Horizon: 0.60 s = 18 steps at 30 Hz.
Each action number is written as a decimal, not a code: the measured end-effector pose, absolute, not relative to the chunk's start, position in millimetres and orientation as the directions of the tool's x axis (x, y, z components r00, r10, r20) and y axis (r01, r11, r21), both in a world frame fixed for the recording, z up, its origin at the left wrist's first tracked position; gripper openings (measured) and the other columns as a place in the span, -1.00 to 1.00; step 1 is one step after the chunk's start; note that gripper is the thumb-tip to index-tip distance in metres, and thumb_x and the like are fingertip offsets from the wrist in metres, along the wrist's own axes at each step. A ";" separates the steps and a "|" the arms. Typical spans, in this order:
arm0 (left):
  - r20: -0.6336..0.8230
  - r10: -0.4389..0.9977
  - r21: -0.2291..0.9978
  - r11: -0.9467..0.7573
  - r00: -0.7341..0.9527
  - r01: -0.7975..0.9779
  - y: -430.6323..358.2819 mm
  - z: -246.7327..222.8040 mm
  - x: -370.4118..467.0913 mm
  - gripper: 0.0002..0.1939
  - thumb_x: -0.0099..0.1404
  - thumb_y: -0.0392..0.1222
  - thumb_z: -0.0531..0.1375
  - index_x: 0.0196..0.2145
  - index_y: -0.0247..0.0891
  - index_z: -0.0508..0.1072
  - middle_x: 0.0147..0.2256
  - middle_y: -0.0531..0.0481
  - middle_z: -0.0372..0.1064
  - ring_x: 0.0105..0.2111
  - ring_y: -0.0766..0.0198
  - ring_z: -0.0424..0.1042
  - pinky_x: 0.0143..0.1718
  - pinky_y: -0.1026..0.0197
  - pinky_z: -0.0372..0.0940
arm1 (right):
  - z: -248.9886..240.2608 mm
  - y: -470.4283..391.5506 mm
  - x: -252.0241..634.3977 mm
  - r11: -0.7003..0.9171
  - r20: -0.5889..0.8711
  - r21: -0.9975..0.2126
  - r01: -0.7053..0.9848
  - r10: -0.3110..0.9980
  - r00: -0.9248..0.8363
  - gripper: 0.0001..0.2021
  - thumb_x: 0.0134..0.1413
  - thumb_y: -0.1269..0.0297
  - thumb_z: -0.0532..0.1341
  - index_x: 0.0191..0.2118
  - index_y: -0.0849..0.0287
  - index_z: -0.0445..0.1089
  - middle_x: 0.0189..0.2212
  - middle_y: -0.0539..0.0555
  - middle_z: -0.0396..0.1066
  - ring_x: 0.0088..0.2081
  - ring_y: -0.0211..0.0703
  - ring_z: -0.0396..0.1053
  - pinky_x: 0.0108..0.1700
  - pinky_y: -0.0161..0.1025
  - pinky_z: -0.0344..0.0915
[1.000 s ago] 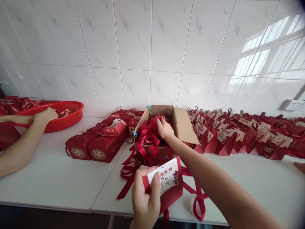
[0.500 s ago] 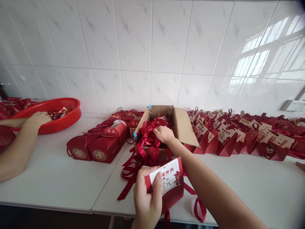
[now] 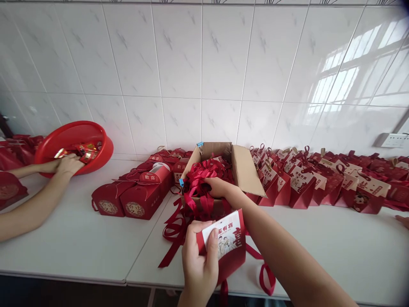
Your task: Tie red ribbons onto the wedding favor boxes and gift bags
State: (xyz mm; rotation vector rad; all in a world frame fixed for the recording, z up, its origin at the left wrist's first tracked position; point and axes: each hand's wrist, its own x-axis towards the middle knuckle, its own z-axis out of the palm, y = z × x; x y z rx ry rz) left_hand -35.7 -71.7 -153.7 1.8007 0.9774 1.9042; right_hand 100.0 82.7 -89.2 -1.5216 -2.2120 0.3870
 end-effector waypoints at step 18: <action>0.690 0.718 0.720 -0.670 -0.085 0.181 -67.9 -151.9 -28.5 -0.84 0.32 -0.10 0.16 -0.23 -0.24 0.38 -0.33 -0.07 0.42 -0.34 0.22 0.46 -0.34 0.22 0.40 | -25.6 -1.5 166.6 0.736 0.648 -0.672 0.082 0.532 0.545 -0.73 0.22 0.14 0.15 -0.06 0.16 0.39 -0.15 0.09 0.50 -0.34 -0.30 0.50 -0.22 -0.26 0.47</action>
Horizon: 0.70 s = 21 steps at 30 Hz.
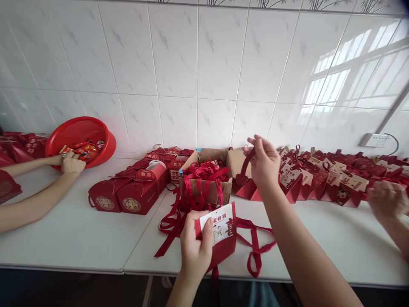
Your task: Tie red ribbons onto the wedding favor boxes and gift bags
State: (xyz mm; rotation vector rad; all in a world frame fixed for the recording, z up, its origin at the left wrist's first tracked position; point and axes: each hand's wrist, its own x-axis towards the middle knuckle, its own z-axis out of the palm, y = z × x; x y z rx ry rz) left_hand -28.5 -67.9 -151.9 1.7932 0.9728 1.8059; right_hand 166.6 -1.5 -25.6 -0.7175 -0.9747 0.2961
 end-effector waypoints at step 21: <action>0.014 0.725 0.788 0.416 0.689 -0.454 -168.8 -150.9 -8.6 -0.27 0.01 -0.09 0.44 0.14 -0.15 0.39 -0.28 -0.09 0.49 -0.50 0.39 0.39 -0.46 0.38 0.24 | -88.1 -150.3 141.8 0.770 0.651 -0.484 -0.416 0.635 0.416 -0.86 0.18 0.16 0.15 -0.41 -0.01 0.29 -0.75 -0.20 -0.33 -0.73 -0.29 -0.37 -0.65 -0.30 -0.12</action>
